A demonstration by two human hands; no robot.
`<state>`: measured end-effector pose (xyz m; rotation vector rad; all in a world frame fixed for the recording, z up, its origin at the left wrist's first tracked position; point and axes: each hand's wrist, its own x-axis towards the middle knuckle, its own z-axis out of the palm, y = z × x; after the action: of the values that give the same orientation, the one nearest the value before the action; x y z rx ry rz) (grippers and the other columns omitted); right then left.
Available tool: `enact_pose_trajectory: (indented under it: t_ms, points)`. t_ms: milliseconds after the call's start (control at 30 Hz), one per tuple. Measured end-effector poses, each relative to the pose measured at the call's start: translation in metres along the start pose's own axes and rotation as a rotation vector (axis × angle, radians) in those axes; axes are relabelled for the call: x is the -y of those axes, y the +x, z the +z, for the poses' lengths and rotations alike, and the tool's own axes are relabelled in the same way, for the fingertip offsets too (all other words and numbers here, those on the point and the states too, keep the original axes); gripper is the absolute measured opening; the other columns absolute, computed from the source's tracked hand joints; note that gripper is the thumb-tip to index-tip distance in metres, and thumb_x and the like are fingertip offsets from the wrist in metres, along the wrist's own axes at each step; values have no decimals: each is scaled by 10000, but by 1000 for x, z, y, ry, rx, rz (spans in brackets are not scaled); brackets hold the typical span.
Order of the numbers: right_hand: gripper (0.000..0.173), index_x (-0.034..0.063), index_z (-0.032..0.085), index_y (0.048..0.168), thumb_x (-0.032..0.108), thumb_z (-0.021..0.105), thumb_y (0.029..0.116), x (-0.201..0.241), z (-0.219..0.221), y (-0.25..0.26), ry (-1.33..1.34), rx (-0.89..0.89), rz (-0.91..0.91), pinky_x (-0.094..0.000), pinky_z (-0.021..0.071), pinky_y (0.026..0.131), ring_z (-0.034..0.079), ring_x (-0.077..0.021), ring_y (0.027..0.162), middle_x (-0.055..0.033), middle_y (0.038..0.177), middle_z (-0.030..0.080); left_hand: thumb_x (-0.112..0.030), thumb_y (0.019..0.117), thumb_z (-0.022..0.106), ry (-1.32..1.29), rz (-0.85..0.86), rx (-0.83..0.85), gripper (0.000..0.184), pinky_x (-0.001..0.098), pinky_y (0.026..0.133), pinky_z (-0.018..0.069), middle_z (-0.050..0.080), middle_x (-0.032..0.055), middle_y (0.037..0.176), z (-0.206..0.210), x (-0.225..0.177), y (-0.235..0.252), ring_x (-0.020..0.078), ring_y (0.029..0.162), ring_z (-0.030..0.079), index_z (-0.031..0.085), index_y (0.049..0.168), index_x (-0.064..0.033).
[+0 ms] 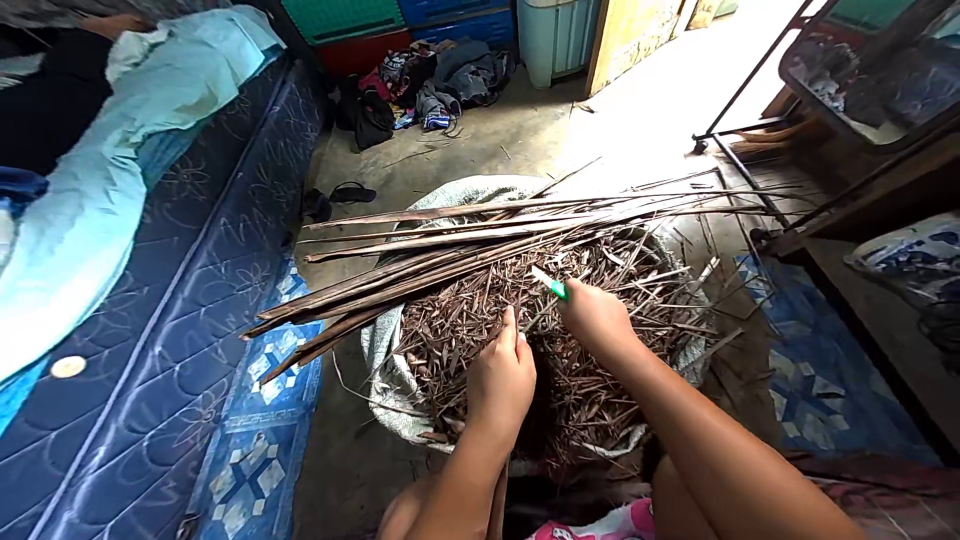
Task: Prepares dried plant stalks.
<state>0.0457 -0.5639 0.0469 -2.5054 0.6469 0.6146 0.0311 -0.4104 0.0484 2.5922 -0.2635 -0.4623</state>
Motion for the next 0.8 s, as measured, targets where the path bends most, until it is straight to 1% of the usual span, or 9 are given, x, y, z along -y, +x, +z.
enact_pose_trajectory:
  t_ms: [67, 167, 267, 500, 567, 633, 667, 733, 800]
  points:
    - [337, 43, 625, 1286, 250, 452, 1084, 9, -1, -16, 33, 69, -96, -596, 509, 937, 663, -390, 1156, -214, 1186, 693, -214, 1102, 402, 41, -23, 32, 464, 536, 944, 528, 714, 186, 1222, -1, -4, 1, 351, 1072, 709, 471, 1539, -74]
    - [309, 40, 621, 1222, 262, 454, 1085, 19, 12, -32, -6, 144, -181, -577, 523, 903, 679, -380, 1118, -203, 1131, 700, -174, 1081, 420, 47, -39, 36, 332, 538, 868, 531, 714, 201, 1053, -3, -7, 0, 352, 999, 703, 652, 1237, 5]
    - [320, 40, 604, 1266, 242, 435, 1086, 16, 14, -20, -63, 106, -112, -581, 526, 909, 676, -385, 1148, -206, 1171, 699, -203, 1101, 415, 14, 2, 26, 434, 520, 990, 513, 708, 187, 1249, 1, -1, -1, 340, 1130, 695, 535, 1485, -40]
    - [309, 39, 597, 1263, 228, 426, 1088, 9, 3, -15, -7, -20, -51, -563, 533, 896, 685, -375, 1132, -204, 1156, 700, -237, 1104, 411, -35, 35, 42, 466, 537, 959, 525, 716, 175, 1232, 1, -1, -2, 335, 1081, 710, 473, 1541, -86]
    - [312, 36, 614, 1237, 249, 441, 1086, 12, 6, -25, 18, 48, -134, -582, 526, 891, 683, -388, 1107, -211, 1123, 701, -286, 1105, 424, -111, 15, 53, 436, 541, 901, 533, 728, 181, 1108, -3, 3, -1, 328, 990, 710, 594, 1418, -37]
    - [290, 44, 614, 1208, 248, 446, 1090, 17, 9, -32, 0, 127, -188, -579, 528, 884, 684, -384, 1099, -201, 1108, 701, -320, 1104, 407, -239, 10, 55, 380, 443, 681, 512, 599, 71, 744, -3, 11, 3, 216, 679, 607, 663, 1064, -43]
    - [287, 46, 614, 1203, 250, 446, 1091, 17, 9, -33, -9, 135, -197, -577, 529, 879, 685, -381, 1096, -197, 1101, 701, -317, 1104, 399, -307, 10, 62, 374, 384, 623, 487, 535, 16, 666, -3, 14, 5, 160, 601, 550, 656, 1013, -61]
    - [293, 40, 621, 1204, 251, 459, 1083, 15, 8, -28, -14, 107, -183, -583, 522, 877, 683, -385, 1090, -201, 1099, 703, -265, 1091, 441, -411, 26, 57, 350, 334, 637, 482, 580, 22, 743, -4, 17, 6, 121, 626, 540, 676, 1205, -32]
    - [293, 43, 615, 1220, 237, 448, 1077, 14, 8, -25, -41, 65, -135, -572, 522, 886, 685, -374, 1112, -198, 1123, 706, -205, 1069, 480, -405, 15, 96, 397, 374, 827, 521, 708, 121, 1041, -9, 13, 7, 166, 860, 645, 596, 1399, -16]
